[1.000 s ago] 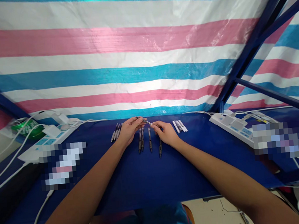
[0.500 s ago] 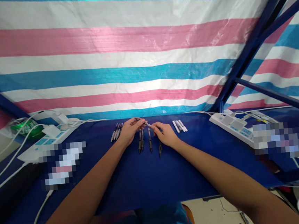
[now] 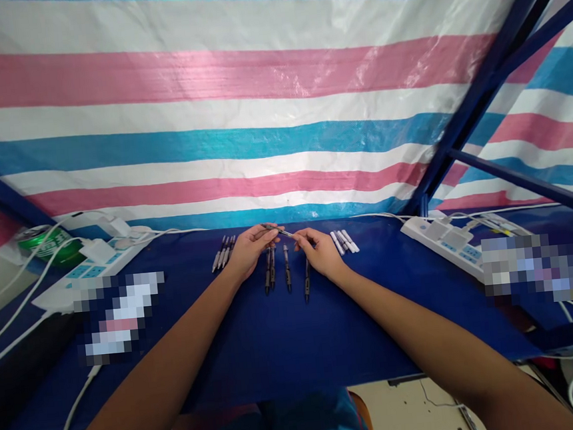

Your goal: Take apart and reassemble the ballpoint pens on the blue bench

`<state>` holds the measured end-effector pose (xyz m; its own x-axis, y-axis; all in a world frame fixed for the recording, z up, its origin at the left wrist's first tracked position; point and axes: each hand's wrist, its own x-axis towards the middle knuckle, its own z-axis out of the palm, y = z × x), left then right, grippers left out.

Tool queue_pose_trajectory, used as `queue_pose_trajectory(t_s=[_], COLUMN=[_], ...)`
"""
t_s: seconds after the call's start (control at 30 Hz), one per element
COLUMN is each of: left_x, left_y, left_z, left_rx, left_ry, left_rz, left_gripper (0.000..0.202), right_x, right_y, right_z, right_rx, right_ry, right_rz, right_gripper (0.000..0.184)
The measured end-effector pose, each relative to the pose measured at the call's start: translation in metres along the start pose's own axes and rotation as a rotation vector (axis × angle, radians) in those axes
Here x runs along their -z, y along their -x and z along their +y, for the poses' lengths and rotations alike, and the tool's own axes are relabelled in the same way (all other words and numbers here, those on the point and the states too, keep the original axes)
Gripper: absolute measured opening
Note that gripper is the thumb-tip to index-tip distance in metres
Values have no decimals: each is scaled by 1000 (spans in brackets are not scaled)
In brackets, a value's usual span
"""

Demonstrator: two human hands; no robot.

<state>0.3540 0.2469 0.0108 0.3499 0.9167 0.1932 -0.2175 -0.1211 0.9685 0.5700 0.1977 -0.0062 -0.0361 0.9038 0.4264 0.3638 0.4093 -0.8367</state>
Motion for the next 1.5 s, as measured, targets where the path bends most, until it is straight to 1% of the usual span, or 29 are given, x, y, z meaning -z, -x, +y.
queue_pose_trajectory(t_s=[0.2, 0.33, 0.43, 0.53, 0.63, 0.8, 0.83, 0.93, 1.0, 1.1, 1.17, 1.27, 1.37, 1.5], left_x=[2, 2, 2, 1, 0, 1, 1, 1, 1, 2, 2, 3, 3, 3], left_y=[-3, -4, -3, -3, -3, -2, -2, -2, -2, -2, -2, -1, -1, -1], left_z=[-5, -5, -5, -4, -4, -4, -4, -4, -5, -4, -3, 0, 3, 2], left_rx=[-11, -21, -29, -28, -29, -42, -42, -38, -37, -46, -43, -11, 13, 16], left_ry=[-2, 22, 29, 29, 33, 21, 20, 32, 41, 76, 118, 166, 200, 193], left_rz=[65, 72, 77, 84, 111, 93, 91, 110, 124, 122, 108, 64, 35, 52], left_gripper=[37, 36, 37, 40, 41, 40, 40, 40, 40, 39, 42, 46, 45, 42], right_x=[-3, -4, -3, -3, -4, -3, -3, -3, -4, -4, -3, -1, -1, -1], right_y=[2, 6, 6, 3, 1, 2, 3, 2, 1, 1, 2, 3, 3, 3], right_z=[-5, -7, -6, -2, 0, -3, -3, -2, -1, -1, -3, -7, -8, -7], right_rx=[57, 48, 27, 43, 56, -9, -7, 32, 36, -13, -42, -55, -74, -77], right_ry=[-42, -32, -38, -37, -29, -111, -108, -52, -31, -97, -136, -104, -96, -97], right_rz=[59, 20, -5, 61, 121, -3, -3, 71, 98, 58, 26, -10, -43, -60], right_gripper=[37, 33, 35, 35, 39, 38, 38, 38, 39, 39, 41, 50, 61, 62])
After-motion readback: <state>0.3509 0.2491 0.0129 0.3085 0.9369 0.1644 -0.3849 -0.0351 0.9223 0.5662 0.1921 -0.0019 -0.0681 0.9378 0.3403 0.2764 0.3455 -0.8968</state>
